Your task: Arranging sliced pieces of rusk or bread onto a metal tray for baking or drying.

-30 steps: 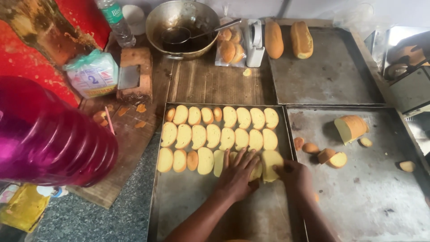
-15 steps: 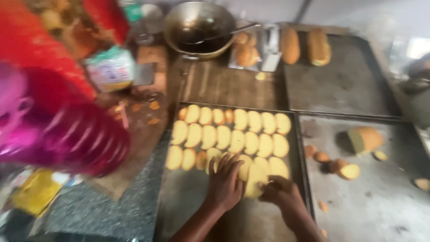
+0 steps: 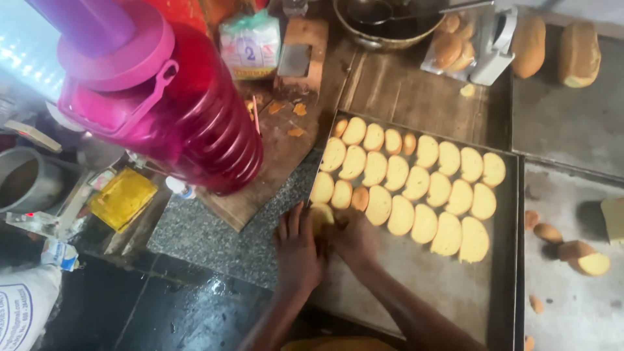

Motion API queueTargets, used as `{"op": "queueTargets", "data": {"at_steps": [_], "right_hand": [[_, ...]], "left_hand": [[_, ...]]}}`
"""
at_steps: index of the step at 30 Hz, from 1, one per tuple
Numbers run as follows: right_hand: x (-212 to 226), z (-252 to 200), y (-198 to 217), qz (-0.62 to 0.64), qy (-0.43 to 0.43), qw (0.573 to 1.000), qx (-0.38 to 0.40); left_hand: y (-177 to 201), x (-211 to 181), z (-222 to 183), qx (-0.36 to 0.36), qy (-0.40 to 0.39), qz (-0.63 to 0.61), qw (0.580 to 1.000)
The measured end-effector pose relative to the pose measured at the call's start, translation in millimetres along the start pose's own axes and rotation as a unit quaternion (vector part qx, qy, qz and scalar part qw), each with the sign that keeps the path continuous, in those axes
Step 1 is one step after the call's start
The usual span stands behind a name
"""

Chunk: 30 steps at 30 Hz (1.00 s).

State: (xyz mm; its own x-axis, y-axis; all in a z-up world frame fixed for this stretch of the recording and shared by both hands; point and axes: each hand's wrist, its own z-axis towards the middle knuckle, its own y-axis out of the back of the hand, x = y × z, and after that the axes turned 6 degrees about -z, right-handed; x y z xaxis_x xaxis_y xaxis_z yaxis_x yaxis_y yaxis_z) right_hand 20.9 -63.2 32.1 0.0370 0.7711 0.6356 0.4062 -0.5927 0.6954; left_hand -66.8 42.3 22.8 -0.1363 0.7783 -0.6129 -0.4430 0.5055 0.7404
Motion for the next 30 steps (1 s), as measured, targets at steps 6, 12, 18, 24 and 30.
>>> {"op": "queueTargets", "data": {"at_steps": [6, 12, 18, 24, 30], "right_hand": [[-49.2, -6.0, -1.7, 0.212, -0.013, 0.974, -0.078], [-127.8, -70.8, 33.3, 0.187, -0.036, 0.963, -0.189], [-154.3, -83.8, 56.7, 0.246, -0.180, 0.909, -0.284], [-132.9, -46.4, 66.3, 0.345, -0.077, 0.906, -0.231], [-129.6, -21.9, 72.7, 0.317, -0.080, 0.929, -0.173]], "left_hand": [[13.7, 3.7, 3.4, 0.020, -0.035, -0.049, 0.998], [7.1, 42.2, 3.9, 0.148, 0.132, 0.038, 0.979], [-23.5, 61.9, 28.9, 0.046, 0.065, 0.067, 0.995], [-25.5, 69.5, 46.2, 0.001, 0.022, 0.057, 0.998], [-15.3, 77.7, 23.4, -0.113, -0.044, 0.065, 0.990]]}}
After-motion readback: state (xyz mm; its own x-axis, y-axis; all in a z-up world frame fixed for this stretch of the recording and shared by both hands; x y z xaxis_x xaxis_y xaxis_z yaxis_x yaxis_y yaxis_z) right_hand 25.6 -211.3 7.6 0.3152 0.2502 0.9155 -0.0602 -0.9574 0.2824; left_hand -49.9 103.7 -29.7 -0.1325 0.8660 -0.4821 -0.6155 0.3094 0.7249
